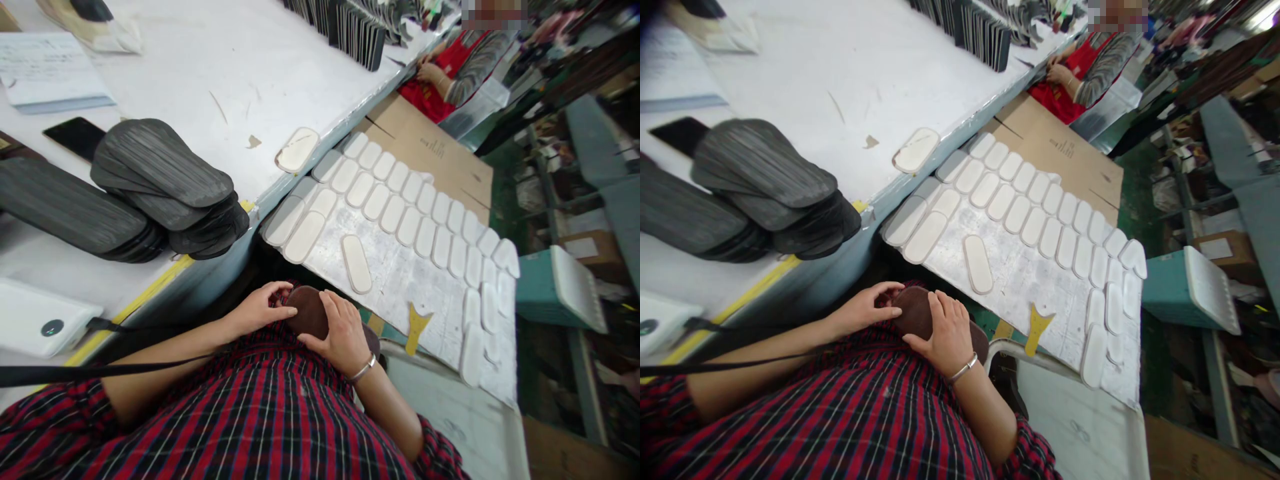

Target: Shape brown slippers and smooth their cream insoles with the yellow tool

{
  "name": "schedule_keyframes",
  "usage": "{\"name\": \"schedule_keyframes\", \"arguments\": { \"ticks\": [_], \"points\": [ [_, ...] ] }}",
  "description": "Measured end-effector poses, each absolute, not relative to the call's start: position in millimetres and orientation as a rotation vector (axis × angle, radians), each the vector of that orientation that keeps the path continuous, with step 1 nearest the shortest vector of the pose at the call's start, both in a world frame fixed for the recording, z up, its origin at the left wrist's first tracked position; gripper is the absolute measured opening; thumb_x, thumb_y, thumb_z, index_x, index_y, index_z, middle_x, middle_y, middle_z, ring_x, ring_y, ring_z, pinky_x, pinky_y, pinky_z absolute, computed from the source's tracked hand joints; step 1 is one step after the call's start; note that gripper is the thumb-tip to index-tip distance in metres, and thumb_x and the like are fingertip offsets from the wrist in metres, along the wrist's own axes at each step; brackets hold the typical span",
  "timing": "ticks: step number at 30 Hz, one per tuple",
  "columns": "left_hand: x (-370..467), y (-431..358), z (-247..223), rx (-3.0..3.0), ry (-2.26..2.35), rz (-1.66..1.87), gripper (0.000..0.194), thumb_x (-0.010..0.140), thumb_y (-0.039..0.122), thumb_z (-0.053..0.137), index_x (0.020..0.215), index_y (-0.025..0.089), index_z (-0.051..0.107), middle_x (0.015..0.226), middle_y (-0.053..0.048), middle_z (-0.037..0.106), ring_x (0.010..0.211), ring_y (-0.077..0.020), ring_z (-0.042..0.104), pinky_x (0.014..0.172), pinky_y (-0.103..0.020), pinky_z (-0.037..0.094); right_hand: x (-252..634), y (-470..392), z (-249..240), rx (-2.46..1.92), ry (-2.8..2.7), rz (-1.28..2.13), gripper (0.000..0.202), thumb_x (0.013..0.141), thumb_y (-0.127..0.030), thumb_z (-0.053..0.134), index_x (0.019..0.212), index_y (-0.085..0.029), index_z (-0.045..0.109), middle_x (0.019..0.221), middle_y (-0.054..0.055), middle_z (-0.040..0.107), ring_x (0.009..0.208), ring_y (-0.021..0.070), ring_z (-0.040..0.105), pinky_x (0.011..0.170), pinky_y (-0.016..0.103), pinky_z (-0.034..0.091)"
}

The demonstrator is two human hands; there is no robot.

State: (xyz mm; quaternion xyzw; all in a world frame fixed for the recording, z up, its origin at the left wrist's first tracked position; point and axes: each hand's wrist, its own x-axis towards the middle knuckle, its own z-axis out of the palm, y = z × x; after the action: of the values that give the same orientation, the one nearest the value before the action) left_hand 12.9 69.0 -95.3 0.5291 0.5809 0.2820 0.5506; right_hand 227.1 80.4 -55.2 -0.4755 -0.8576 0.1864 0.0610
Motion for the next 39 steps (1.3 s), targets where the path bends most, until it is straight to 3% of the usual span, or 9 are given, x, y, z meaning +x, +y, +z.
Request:
{"name": "schedule_keyframes", "arguments": {
  "ticks": [10, 18, 27, 31, 34, 39],
  "points": [
    [19.8, 78.0, -94.0, 1.431, 1.369, 0.631, 0.044, 0.08, 0.047, 0.053, 0.114, 0.019, 0.058, 0.106, -0.007, 0.057, 0.099, -0.0205, 0.053, 0.088, -0.034, 0.043, 223.6, 81.8, -54.3, -1.498, -2.597, 0.541, 0.083, 0.066, -0.059, 0.064, 0.132, -0.014, 0.04, 0.131, 0.015, 0.044, 0.118, 0.0294, 0.041, 0.102, 0.047, 0.03],
    [9.8, 71.0, -107.5, 1.489, 1.164, 0.646, 0.076, 0.066, 0.045, 0.071, 0.132, 0.022, 0.039, 0.129, -0.008, 0.045, 0.119, -0.0226, 0.044, 0.103, -0.036, 0.035, 220.9, 82.4, -54.4, -1.545, -2.539, 0.591, 0.077, 0.068, -0.056, 0.062, 0.13, -0.014, 0.041, 0.131, 0.015, 0.044, 0.118, 0.0296, 0.041, 0.102, 0.045, 0.029],
    [21.8, 66.9, -98.4, 1.247, 1.175, 0.702, 0.056, 0.076, 0.036, 0.061, 0.128, 0.02, 0.044, 0.128, -0.007, 0.05, 0.115, -0.0216, 0.049, 0.1, -0.036, 0.039, 217.5, 81.0, -58.1, -1.559, -2.535, 0.547, 0.079, 0.069, -0.059, 0.061, 0.131, -0.014, 0.041, 0.13, 0.015, 0.045, 0.118, 0.0297, 0.041, 0.102, 0.047, 0.029],
    [19.4, 74.1, -91.2, 1.264, 1.199, 0.631, 0.048, 0.079, 0.031, 0.053, 0.124, 0.017, 0.048, 0.125, -0.008, 0.054, 0.115, -0.0228, 0.049, 0.102, -0.038, 0.037, 222.1, 69.8, -59.4, -1.54, -2.566, 0.414, 0.083, 0.072, -0.064, 0.056, 0.135, -0.013, 0.037, 0.14, 0.015, 0.035, 0.129, 0.0312, 0.029, 0.107, 0.051, 0.02],
    [11.2, 81.7, -91.0, 1.443, 1.174, 0.498, 0.047, 0.081, 0.033, 0.048, 0.125, 0.016, 0.046, 0.126, -0.009, 0.052, 0.116, -0.0229, 0.049, 0.102, -0.039, 0.037, 240.6, 52.0, -59.8, -1.481, -2.624, 0.348, 0.082, 0.077, -0.064, 0.049, 0.137, -0.011, 0.034, 0.144, 0.014, 0.029, 0.134, 0.0304, 0.018, 0.109, 0.051, 0.015],
    [10.3, 95.7, -82.5, 2.108, 1.221, 0.465, 0.05, 0.077, 0.029, 0.05, 0.125, 0.018, 0.044, 0.139, -0.011, 0.037, 0.128, -0.026, 0.033, 0.108, -0.044, 0.026, 284.9, 23.7, -59.0, -1.603, -2.522, 0.309, 0.066, 0.084, -0.052, 0.048, 0.133, -0.009, 0.039, 0.139, 0.014, 0.038, 0.133, 0.0263, 0.024, 0.109, 0.049, 0.02]
  ]
}}
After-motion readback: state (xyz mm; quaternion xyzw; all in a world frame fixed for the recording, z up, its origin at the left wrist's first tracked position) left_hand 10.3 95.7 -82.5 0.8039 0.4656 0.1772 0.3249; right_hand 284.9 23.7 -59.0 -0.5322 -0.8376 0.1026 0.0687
